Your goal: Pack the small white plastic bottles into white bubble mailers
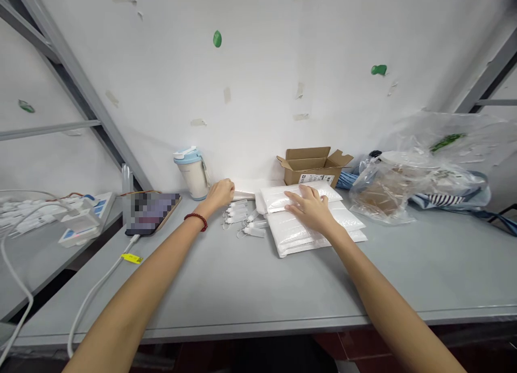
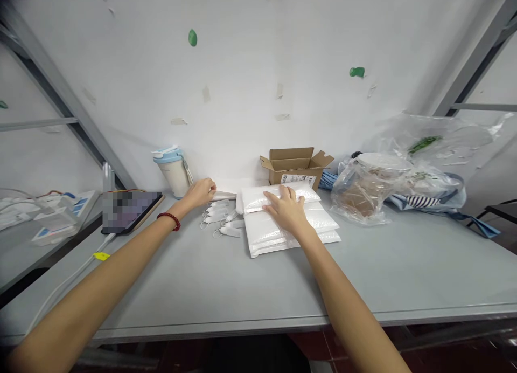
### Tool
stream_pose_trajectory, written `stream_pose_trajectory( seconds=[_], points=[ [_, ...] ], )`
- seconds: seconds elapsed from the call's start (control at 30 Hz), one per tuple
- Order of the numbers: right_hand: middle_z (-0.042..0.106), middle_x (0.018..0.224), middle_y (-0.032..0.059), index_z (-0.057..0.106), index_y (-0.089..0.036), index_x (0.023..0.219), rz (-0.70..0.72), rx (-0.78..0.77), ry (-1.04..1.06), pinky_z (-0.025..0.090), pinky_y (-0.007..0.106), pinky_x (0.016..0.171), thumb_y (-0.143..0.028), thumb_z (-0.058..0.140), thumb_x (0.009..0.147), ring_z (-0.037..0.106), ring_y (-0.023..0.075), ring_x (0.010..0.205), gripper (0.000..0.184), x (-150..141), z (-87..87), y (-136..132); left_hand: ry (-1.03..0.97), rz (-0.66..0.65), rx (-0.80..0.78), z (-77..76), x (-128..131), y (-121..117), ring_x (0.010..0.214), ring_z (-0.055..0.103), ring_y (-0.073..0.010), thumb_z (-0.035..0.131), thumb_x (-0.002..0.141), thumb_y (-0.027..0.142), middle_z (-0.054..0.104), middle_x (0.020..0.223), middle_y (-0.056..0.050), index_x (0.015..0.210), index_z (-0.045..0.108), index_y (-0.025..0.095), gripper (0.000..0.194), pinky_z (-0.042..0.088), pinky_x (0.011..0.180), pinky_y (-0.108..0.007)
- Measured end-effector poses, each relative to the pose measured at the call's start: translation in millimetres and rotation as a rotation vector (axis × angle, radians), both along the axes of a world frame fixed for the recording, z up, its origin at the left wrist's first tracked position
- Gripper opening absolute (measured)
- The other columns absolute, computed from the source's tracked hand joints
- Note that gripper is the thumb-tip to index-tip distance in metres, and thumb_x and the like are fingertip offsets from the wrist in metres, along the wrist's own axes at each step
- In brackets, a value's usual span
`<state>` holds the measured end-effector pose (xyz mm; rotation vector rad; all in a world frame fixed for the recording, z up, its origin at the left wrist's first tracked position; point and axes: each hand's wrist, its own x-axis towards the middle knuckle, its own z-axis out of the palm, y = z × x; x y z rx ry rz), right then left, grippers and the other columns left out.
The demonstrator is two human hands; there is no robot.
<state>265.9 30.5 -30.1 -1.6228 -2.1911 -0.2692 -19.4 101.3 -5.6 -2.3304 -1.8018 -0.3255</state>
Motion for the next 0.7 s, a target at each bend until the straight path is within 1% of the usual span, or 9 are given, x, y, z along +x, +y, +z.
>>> stream_pose_trajectory(
  seconds=[0.13, 0.23, 0.33, 0.4, 0.43, 0.57, 0.7],
  points=[
    [0.046, 0.131, 0.0127, 0.053, -0.036, 0.127, -0.009, 0.006, -0.019, 0.039, 0.059, 0.086, -0.048, 0.037, 0.092, 0.039, 0.0331, 0.121, 0.04, 0.1, 0.7, -0.1, 0.001, 0.054, 0.095, 7.7, 7.4, -8.2, 0.085, 0.061, -0.0236, 0.038, 0.082, 0.01, 0.059, 0.108, -0.017, 0.099, 0.062, 0.009, 0.028, 0.042, 0.07, -0.031],
    [0.046, 0.131, 0.0134, 0.053, -0.035, 0.127, -0.011, -0.006, -0.015, 0.038, 0.06, 0.085, -0.047, 0.038, 0.092, 0.039, 0.0335, 0.121, 0.04, -0.6, 2.4, -0.8, -0.015, 0.095, 0.209, 8.3, 10.6, -20.7, 0.082, 0.061, -0.0237, 0.037, 0.085, 0.01, 0.057, 0.11, -0.018, 0.103, 0.057, 0.008, 0.028, 0.041, 0.066, -0.032],
    [0.045, 0.133, 0.0139, 0.053, -0.034, 0.126, -0.015, -0.035, -0.007, 0.037, 0.061, 0.086, -0.047, 0.038, 0.092, 0.038, 0.0338, 0.122, 0.04, -1.7, 4.5, -1.8, -0.151, 0.185, 0.373, 3.8, 11.1, -37.7, 0.081, 0.061, -0.0235, 0.034, 0.09, 0.015, 0.058, 0.107, -0.015, 0.101, 0.056, 0.011, 0.025, 0.04, 0.064, -0.032],
    [0.044, 0.133, 0.0144, 0.053, -0.034, 0.126, -0.017, -0.051, -0.004, 0.036, 0.061, 0.087, -0.046, 0.038, 0.092, 0.037, 0.0339, 0.123, 0.04, -2.2, 5.0, -2.2, -0.291, 0.245, 0.48, 1.0, 9.9, -49.1, 0.083, 0.06, -0.0231, 0.033, 0.091, 0.017, 0.059, 0.105, -0.013, 0.096, 0.055, 0.014, 0.023, 0.041, 0.066, -0.032],
    [0.043, 0.134, 0.0145, 0.053, -0.034, 0.126, -0.017, -0.052, -0.002, 0.035, 0.061, 0.088, -0.046, 0.039, 0.092, 0.036, 0.034, 0.123, 0.039, -2.4, 5.0, -2.2, -0.354, 0.254, 0.526, 0.5, 8.8, -54.2, 0.085, 0.06, -0.0229, 0.034, 0.092, 0.018, 0.06, 0.104, -0.013, 0.094, 0.055, 0.015, 0.022, 0.042, 0.068, -0.032],
    [0.044, 0.133, 0.0147, 0.053, -0.034, 0.126, -0.025, -0.024, -0.006, 0.036, 0.06, 0.088, -0.046, 0.039, 0.091, 0.037, 0.0342, 0.123, 0.039, -2.7, 3.3, -1.9, -0.525, 0.215, 0.672, 5.4, 0.9, -68.4, 0.092, 0.058, -0.0225, 0.037, 0.091, 0.019, 0.061, 0.1, -0.011, 0.088, 0.054, 0.016, 0.018, 0.043, 0.077, -0.033],
    [0.042, 0.134, 0.0148, 0.052, -0.034, 0.127, -0.026, -0.036, -0.013, 0.036, 0.059, 0.089, -0.048, 0.036, 0.092, 0.035, 0.034, 0.124, 0.041, -2.6, 3.0, -2.5, -0.633, 0.19, 0.779, 12.7, -8.6, -74.8, 0.094, 0.057, -0.0214, 0.041, 0.089, 0.019, 0.059, 0.095, -0.01, 0.086, 0.054, 0.017, 0.013, 0.043, 0.081, -0.034]
  ],
)
